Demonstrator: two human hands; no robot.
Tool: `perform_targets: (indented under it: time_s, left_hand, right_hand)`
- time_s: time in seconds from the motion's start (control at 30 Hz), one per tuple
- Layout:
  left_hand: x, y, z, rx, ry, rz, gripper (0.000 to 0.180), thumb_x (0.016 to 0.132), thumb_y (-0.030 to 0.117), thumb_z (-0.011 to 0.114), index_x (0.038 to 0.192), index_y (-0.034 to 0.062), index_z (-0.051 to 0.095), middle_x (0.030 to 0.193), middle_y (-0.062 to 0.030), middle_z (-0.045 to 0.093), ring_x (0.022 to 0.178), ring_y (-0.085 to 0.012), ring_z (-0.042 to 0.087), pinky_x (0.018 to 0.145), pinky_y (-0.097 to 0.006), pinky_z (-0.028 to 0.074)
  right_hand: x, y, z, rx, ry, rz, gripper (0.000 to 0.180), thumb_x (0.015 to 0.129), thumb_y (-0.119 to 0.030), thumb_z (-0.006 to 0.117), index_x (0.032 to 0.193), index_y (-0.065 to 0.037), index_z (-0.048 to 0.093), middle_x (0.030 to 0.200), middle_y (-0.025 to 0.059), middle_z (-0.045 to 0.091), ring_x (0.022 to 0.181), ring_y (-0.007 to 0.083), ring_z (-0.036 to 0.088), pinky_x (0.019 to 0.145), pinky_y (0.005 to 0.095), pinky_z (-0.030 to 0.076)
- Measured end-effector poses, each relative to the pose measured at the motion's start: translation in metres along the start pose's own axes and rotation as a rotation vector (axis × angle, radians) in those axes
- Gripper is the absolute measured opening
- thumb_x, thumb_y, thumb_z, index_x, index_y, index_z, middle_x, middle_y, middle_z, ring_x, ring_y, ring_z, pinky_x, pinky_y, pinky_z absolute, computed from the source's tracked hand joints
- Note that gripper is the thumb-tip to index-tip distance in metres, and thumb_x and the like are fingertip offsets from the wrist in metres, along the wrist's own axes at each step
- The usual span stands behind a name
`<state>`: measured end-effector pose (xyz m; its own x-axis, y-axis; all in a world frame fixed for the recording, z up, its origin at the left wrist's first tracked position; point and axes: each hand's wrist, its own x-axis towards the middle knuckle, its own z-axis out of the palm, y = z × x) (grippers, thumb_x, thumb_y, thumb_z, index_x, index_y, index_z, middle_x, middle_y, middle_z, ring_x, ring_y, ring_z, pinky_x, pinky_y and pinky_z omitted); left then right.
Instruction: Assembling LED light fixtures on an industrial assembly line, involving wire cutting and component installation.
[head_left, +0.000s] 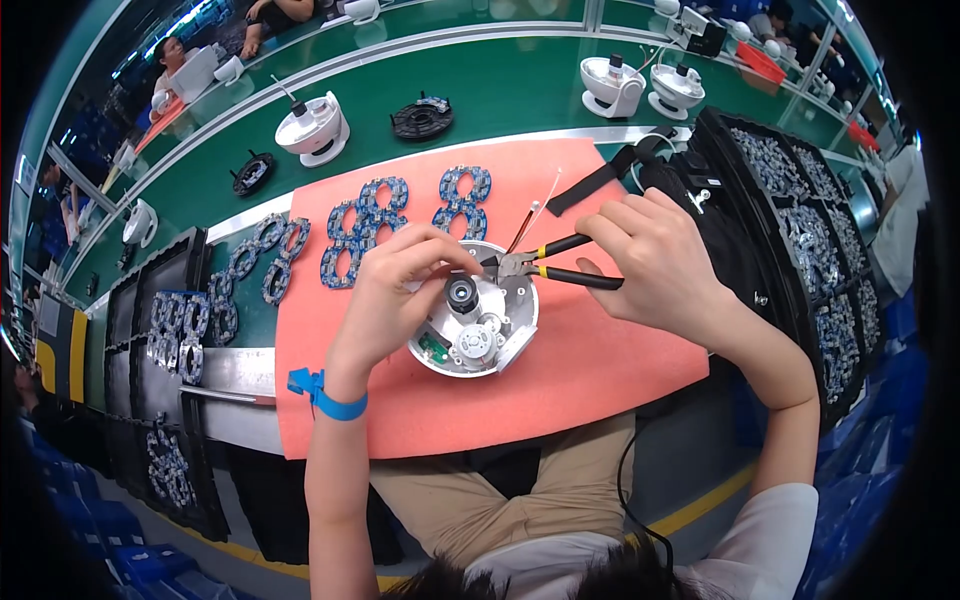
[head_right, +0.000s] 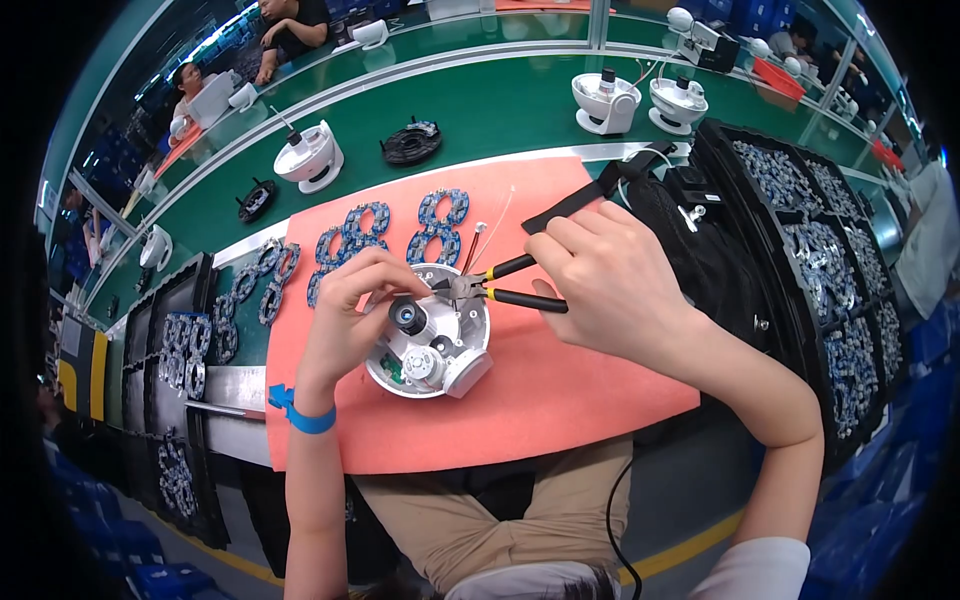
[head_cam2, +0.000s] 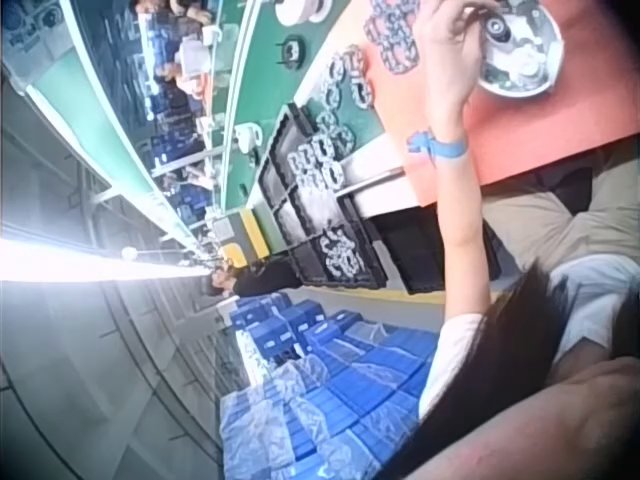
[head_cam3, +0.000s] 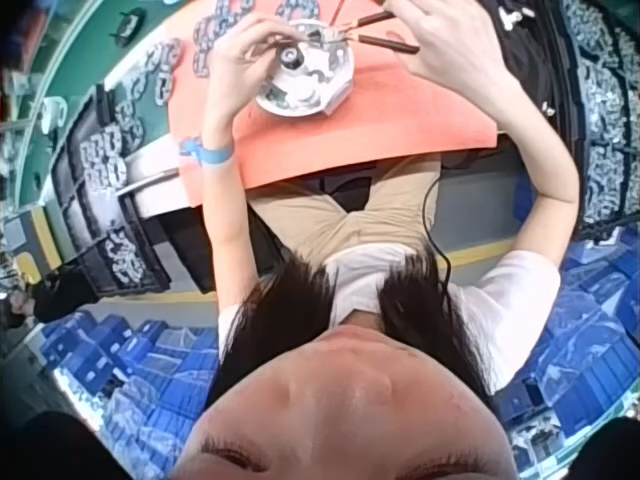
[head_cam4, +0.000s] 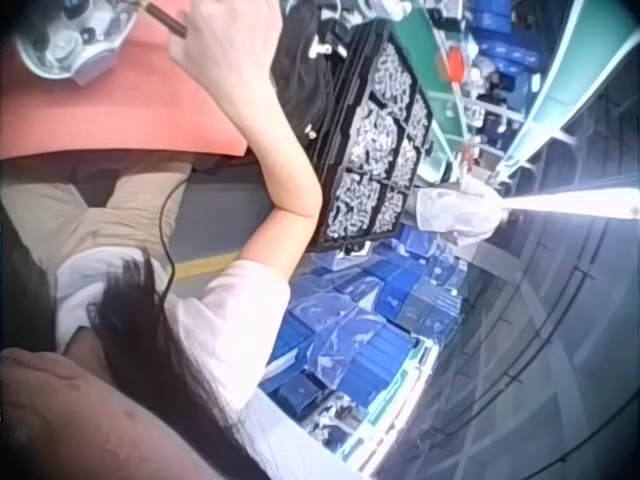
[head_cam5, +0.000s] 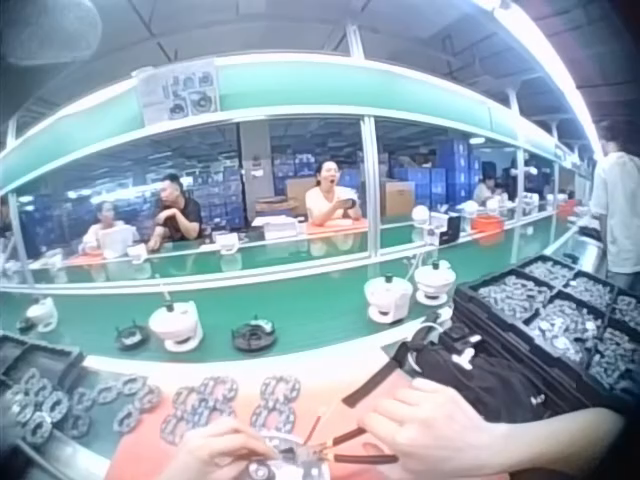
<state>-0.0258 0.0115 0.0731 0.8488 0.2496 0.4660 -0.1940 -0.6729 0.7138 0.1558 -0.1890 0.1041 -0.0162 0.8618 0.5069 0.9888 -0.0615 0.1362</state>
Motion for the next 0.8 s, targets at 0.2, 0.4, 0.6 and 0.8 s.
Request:
perform_targets:
  time_s: [0.2, 0.4, 0.6, 0.8]
  left_hand:
    - [-0.015, -0.01, -0.006, -0.126, 0.215, -0.01, 0.016, 0.081, -0.01, 0.055, 0.093, -0.0014, 0.062, 0.093, -0.0076, 0.065, 0.084, -0.0148, 0.062, 0.077, -0.027, 0.05]
    - [-0.056, -0.005, 0.0, -0.293, 0.537, -0.213, 0.006, 0.095, 0.0, 0.048, 0.099, 0.0022, 0.053, 0.085, -0.0026, 0.057, 0.076, -0.0073, 0.051, 0.068, -0.022, 0.042]
    - [-0.092, -0.009, 0.01, -0.159, 0.626, -0.372, 0.007, 0.096, 0.003, 0.048, 0.099, 0.0012, 0.054, 0.081, -0.0008, 0.052, 0.072, -0.0053, 0.047, 0.063, -0.021, 0.038]
    - [-0.101, -0.02, 0.014, -0.181, 0.581, -0.476, 0.009, 0.096, 0.002, 0.047, 0.1, 0.0004, 0.055, 0.074, 0.0018, 0.048, 0.066, -0.0041, 0.045, 0.058, -0.019, 0.035]
  right_hand:
    - [0.004, 0.003, -0.01, 0.088, 0.06, 0.009, 0.032, 0.069, -0.016, 0.077, 0.093, -0.005, 0.059, 0.078, 0.0055, 0.056, 0.07, 0.023, 0.054, 0.069, 0.0354, 0.04]
    - [-0.019, -0.032, 0.005, 0.598, -0.101, -0.267, 0.037, 0.073, -0.018, 0.072, 0.104, -0.007, 0.056, 0.119, 0.0104, 0.058, 0.113, 0.0255, 0.057, 0.085, 0.0398, 0.045]
    - [-0.012, -0.055, 0.049, 0.367, 0.138, -0.436, 0.014, 0.08, -0.015, 0.063, 0.092, -0.01, 0.059, 0.105, 0.0068, 0.062, 0.092, 0.0207, 0.06, 0.074, 0.0343, 0.046]
    - [-0.001, -0.001, 0.049, 0.311, 0.245, -0.336, 0.028, 0.07, -0.011, 0.07, 0.094, -0.009, 0.055, 0.102, 0.0091, 0.061, 0.087, 0.0261, 0.058, 0.07, 0.0401, 0.043]
